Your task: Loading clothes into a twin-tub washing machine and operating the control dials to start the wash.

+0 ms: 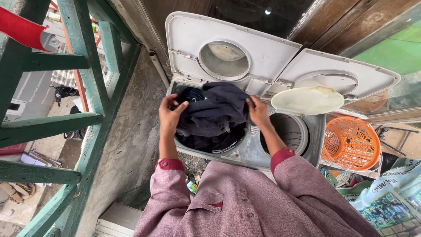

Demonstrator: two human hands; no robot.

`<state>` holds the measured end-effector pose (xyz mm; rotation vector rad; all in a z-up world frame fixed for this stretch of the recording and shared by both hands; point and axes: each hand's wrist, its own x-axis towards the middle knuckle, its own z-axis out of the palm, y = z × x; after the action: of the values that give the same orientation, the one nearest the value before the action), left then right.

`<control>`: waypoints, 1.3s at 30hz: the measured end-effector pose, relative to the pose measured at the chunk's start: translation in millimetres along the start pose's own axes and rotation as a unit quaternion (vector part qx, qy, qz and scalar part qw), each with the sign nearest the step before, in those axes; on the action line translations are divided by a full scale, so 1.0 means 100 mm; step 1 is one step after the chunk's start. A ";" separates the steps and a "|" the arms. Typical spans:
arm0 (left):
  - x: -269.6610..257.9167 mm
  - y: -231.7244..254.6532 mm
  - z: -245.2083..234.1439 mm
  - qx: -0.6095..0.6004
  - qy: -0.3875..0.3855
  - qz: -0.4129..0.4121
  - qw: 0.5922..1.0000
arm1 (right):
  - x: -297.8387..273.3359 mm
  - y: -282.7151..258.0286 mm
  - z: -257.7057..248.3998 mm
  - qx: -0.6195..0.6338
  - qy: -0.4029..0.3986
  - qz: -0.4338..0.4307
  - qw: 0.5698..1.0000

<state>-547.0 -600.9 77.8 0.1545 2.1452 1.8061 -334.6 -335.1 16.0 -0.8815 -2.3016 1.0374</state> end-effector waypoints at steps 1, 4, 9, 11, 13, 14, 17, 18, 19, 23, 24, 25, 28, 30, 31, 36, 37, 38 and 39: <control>0.06 -0.08 -0.10 -0.001 0.000 0.000 1.000 | 0.05 0.24 -0.03 -0.001 0.000 -0.001 1.000; 0.11 -0.32 -0.33 0.150 0.077 0.019 0.985 | 0.08 0.84 -0.08 -0.064 0.046 0.008 0.997; 0.03 -0.69 -0.18 0.321 0.021 0.136 0.937 | -0.09 0.62 -0.03 -0.158 -0.021 0.053 0.986; -0.09 -0.69 0.05 0.357 -0.027 0.178 0.917 | -0.15 0.33 0.00 -0.130 -0.022 0.013 0.991; -0.21 -0.72 0.24 0.391 -0.074 0.217 0.891 | -0.21 0.08 0.08 -0.102 -0.025 -0.028 0.994; -0.26 -0.74 0.32 0.414 -0.158 0.128 0.887 | -0.24 -0.02 0.15 -0.131 -0.088 -0.052 0.986; -0.18 -1.34 0.49 0.484 -0.294 -0.034 0.824 | -0.33 0.13 0.58 -0.213 -0.261 -0.018 0.941; -0.11 -1.63 0.54 0.531 -0.342 -0.102 0.768 | -0.36 0.26 0.76 -0.262 -0.365 0.039 0.893; -0.12 -1.71 0.52 0.531 -0.342 -0.103 0.768 | -0.43 0.47 0.92 -0.262 -0.366 0.038 0.892; 0.09 -2.33 0.49 0.565 -0.393 -0.112 0.717 | -0.66 1.23 1.53 -0.267 -0.499 0.090 0.820; 0.17 -2.58 0.49 0.580 -0.412 -0.103 0.695 | -0.73 1.41 1.66 -0.256 -0.519 0.116 0.807; 0.09 -2.48 0.48 0.578 -0.416 -0.104 0.694 | -0.75 1.50 1.71 -0.256 -0.520 0.120 0.806; 0.04 -2.21 0.50 0.591 -0.424 -0.116 0.676 | -0.58 1.54 1.79 -0.277 -0.580 0.123 0.756; 0.02 -2.16 0.46 0.576 -0.437 -0.122 0.680 | -0.41 1.25 1.77 -0.320 -0.604 0.079 0.726; 0.04 -2.12 0.43 0.576 -0.436 -0.123 0.681 | -0.36 1.19 1.69 -0.320 -0.605 0.078 0.725; -0.02 -1.85 0.38 0.584 -0.436 -0.095 0.678 | -0.23 0.30 1.14 -0.418 -0.437 0.025 0.796; -0.02 -1.83 0.40 0.583 -0.432 -0.098 0.682 | -0.23 0.21 1.09 -0.419 -0.438 0.020 0.795; -0.03 -1.80 0.42 0.586 -0.425 -0.095 0.684 | -0.24 0.11 1.04 -0.437 -0.430 0.002 0.790; -0.04 -1.76 0.42 0.590 -0.416 -0.094 0.685 | -0.25 0.01 1.00 -0.454 -0.422 -0.017 0.785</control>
<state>-507.8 -596.5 -98.8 0.8101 2.0403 -0.1187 -380.2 -400.9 -49.1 -0.7278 -3.6978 0.1878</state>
